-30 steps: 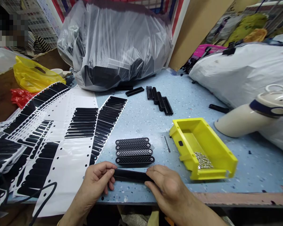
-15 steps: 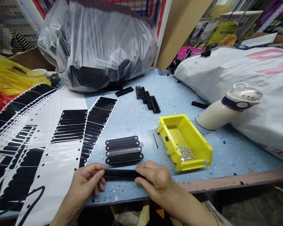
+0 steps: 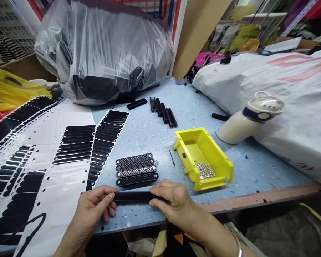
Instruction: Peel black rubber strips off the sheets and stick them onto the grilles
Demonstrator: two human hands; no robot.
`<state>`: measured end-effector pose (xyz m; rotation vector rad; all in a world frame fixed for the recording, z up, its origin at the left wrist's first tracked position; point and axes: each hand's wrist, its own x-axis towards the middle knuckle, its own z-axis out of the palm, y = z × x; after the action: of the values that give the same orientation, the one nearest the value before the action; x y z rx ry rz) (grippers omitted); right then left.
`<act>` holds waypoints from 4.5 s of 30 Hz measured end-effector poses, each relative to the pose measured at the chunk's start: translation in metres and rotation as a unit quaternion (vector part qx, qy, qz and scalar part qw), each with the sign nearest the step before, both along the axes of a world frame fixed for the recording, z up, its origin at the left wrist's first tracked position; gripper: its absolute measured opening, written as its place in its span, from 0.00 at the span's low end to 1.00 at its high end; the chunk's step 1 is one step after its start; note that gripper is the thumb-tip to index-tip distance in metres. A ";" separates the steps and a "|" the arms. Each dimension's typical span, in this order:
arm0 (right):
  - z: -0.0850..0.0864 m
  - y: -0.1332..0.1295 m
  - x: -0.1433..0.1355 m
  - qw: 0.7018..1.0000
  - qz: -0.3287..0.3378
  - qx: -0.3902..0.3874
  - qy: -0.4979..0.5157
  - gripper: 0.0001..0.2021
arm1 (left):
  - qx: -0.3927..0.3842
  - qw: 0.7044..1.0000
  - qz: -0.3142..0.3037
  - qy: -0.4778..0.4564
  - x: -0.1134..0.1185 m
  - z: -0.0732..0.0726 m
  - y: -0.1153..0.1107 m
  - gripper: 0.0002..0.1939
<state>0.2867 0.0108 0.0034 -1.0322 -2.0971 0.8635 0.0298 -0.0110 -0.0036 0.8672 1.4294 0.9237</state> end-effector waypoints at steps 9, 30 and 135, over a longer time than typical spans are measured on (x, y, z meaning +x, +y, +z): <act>-0.004 0.003 0.002 0.999 0.004 -0.028 0.015 0.08 | 0.007 1.000 0.000 0.004 -0.002 -0.002 -0.001 0.12; -0.008 -0.001 0.001 0.998 -0.040 -0.039 0.012 0.15 | 0.000 1.000 0.003 0.008 -0.003 -0.002 0.001 0.13; 0.001 -0.001 -0.018 0.998 -0.032 0.050 0.000 0.10 | 0.066 0.995 0.025 0.068 0.008 -0.020 -0.001 0.13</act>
<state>0.2684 0.0101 0.0046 -1.0403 -2.0733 0.7198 0.0380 -0.0117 -0.0238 1.0130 1.5260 1.0206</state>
